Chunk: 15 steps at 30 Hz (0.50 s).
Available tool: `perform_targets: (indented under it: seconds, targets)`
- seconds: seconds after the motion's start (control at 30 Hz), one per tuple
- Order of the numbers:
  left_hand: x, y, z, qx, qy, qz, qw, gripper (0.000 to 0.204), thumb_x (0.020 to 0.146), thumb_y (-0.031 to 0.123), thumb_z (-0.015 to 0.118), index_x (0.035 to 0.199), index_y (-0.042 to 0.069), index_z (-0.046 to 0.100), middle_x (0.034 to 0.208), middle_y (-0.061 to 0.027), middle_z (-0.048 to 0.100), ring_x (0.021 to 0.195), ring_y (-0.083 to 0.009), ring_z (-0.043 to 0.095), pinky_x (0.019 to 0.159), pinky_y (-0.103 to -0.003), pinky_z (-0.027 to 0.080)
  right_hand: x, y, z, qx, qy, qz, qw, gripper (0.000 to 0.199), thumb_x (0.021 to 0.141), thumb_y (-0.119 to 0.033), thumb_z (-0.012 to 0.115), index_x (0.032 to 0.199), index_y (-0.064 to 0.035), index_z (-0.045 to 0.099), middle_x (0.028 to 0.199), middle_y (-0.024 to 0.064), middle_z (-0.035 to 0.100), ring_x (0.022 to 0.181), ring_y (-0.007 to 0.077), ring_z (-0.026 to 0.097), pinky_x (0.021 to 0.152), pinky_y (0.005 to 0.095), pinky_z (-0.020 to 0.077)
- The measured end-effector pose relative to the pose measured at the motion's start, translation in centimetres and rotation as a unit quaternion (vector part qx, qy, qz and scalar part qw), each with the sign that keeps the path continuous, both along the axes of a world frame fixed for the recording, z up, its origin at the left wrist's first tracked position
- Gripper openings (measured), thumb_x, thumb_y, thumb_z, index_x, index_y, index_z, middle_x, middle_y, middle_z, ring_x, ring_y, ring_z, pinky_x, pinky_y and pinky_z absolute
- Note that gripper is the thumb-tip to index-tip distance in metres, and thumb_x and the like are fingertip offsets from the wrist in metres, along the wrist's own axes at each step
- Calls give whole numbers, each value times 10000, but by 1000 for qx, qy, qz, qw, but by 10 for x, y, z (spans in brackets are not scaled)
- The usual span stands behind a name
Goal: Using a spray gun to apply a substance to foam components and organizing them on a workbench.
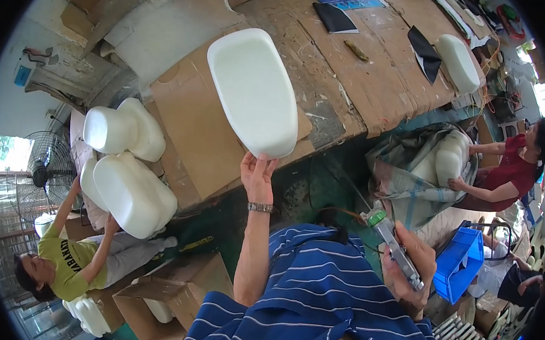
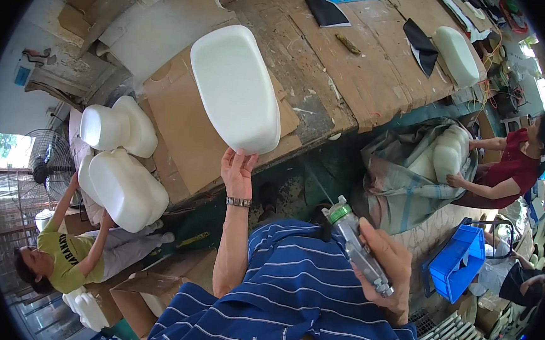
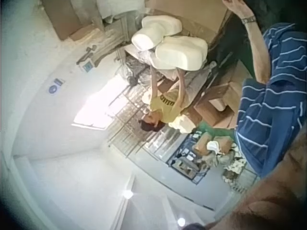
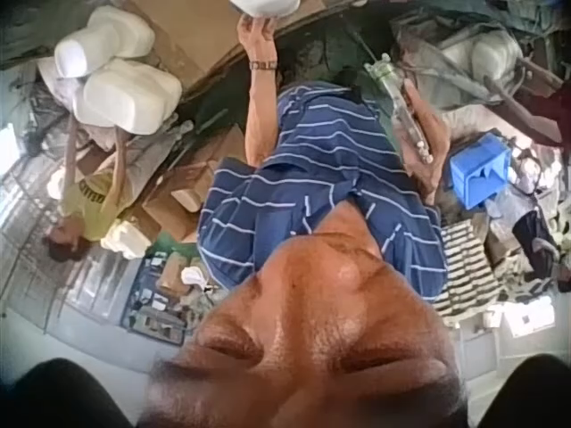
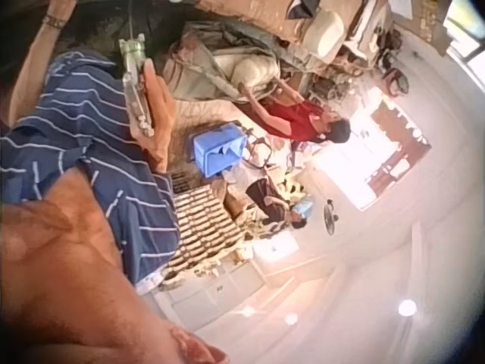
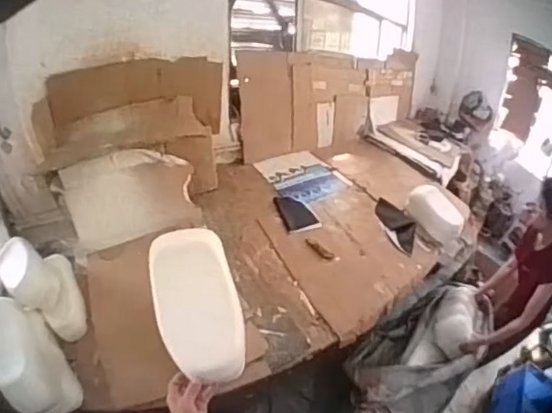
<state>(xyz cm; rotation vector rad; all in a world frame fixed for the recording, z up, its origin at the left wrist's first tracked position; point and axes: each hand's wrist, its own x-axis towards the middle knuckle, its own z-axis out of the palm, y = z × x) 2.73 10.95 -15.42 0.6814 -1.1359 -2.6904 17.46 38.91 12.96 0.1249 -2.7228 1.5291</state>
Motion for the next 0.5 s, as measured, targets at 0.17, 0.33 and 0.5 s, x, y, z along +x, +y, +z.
perform_targets:
  seconds: [0.17,0.33,0.5]
  targets:
    - [1,-1,3,-6,-1,8,1000,499,934,106,744,1314,-2,440,1239,-127,589,1136,-227,639,954,-403,610,-1,11,6,16,-10,116,993,590,742,-62,726,1304,82,619,904,193,691,738,282,684,691,319,515]
    - [1,-1,2,-1,-1,7,1000,496,935,100,741,1317,2,439,1245,-125,590,1137,-228,640,957,-405,608,-2,15,12,-2,-6,70,998,614,732,-53,737,1325,59,623,917,185,691,772,286,693,718,331,523]
    - [-1,3,5,6,3,7,1000,493,934,90,739,1318,6,441,1245,-123,592,1142,-226,638,950,-403,610,-16,4,5,7,58,-30,998,571,813,-53,733,1355,65,596,924,158,683,772,242,671,726,305,506]
